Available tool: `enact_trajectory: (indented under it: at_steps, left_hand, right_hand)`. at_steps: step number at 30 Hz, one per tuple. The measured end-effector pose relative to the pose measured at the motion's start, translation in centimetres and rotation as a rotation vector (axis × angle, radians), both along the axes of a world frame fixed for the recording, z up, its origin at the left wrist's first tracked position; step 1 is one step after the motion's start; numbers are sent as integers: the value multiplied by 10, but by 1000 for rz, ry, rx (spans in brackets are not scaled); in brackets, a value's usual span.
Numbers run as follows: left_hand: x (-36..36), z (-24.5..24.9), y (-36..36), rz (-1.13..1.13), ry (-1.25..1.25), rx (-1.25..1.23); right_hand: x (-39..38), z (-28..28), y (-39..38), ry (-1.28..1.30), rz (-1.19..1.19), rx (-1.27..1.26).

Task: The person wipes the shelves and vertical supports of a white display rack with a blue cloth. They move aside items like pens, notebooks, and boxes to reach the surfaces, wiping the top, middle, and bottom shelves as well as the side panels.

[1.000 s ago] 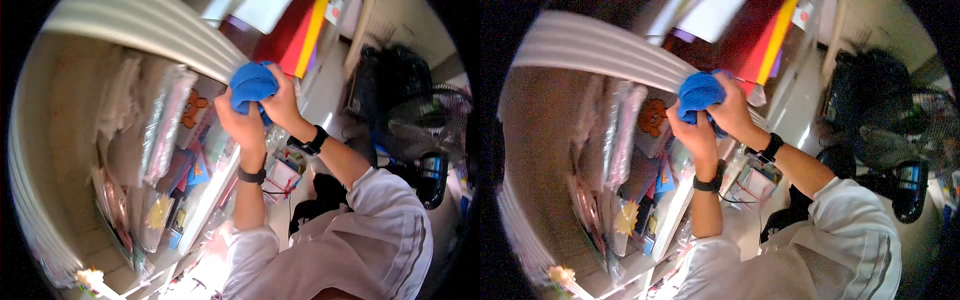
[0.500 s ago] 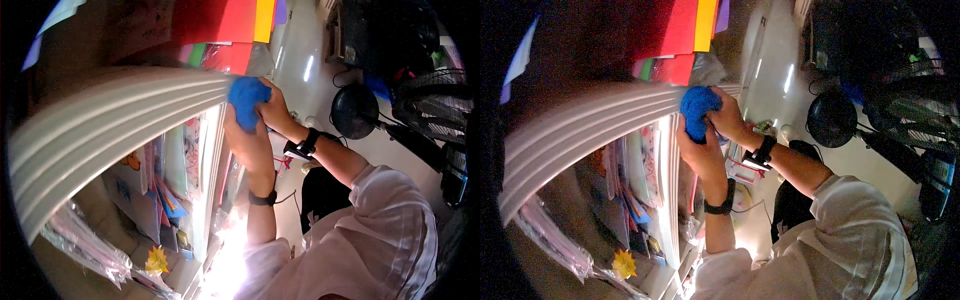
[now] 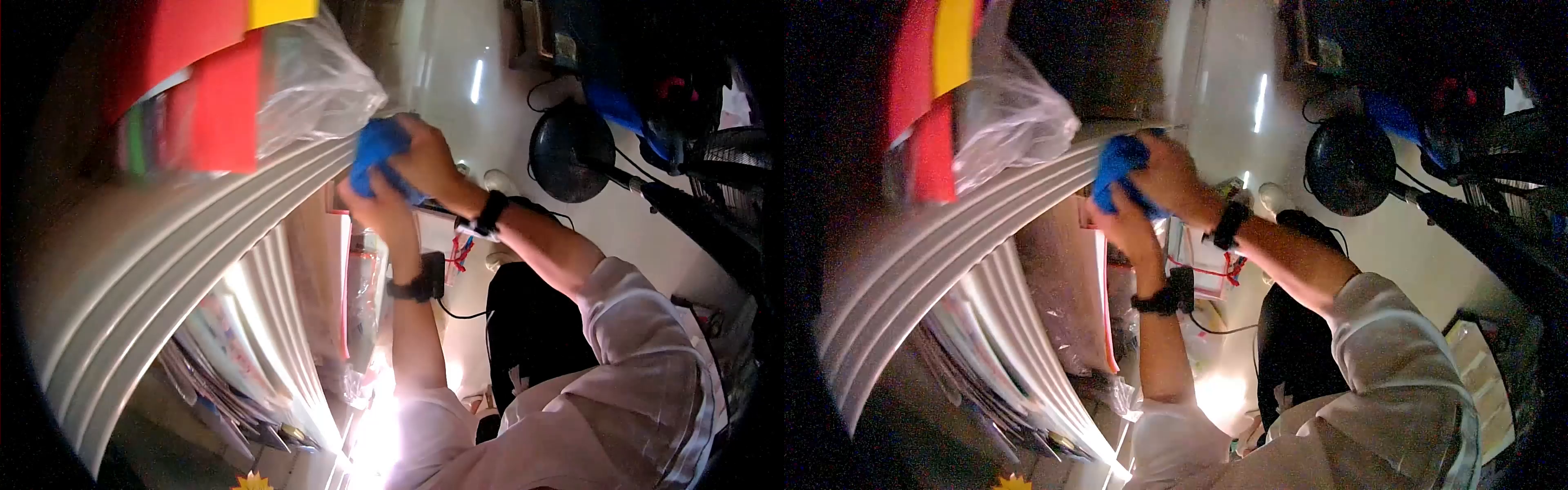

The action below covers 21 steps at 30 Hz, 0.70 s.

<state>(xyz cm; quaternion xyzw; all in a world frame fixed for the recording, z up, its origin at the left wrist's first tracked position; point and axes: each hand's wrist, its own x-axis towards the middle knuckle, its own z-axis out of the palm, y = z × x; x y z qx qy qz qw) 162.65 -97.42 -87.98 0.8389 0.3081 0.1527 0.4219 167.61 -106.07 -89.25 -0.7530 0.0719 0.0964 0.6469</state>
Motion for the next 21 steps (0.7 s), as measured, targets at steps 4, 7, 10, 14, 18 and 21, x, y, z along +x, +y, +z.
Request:
enact_trajectory:
  at_steps: [4, 7, 10, 14, 18, 21]
  left_hand:
    - [-6, 45, -7, 289, -382, 17]
    - [2, 30, -7, 195, -307, -168]
    - [-3, -36, 27, -21, 142, -27]
    - [9, -128, 40, -149, 250, -64]
    - [14, -179, 40, -16, 264, -282]
    - [1, -139, 23, 32, 168, -197]
  right_hand:
    - [-11, 69, 2, -224, 69, 50]
    - [-15, 26, 13, -255, 23, 100]
    - [-17, -51, 19, -7, -75, 70]
    - [-10, -138, 21, 25, -75, -173]
    - [1, -184, 19, 48, 37, -307]
    - [1, -138, 1, -117, 129, -241]
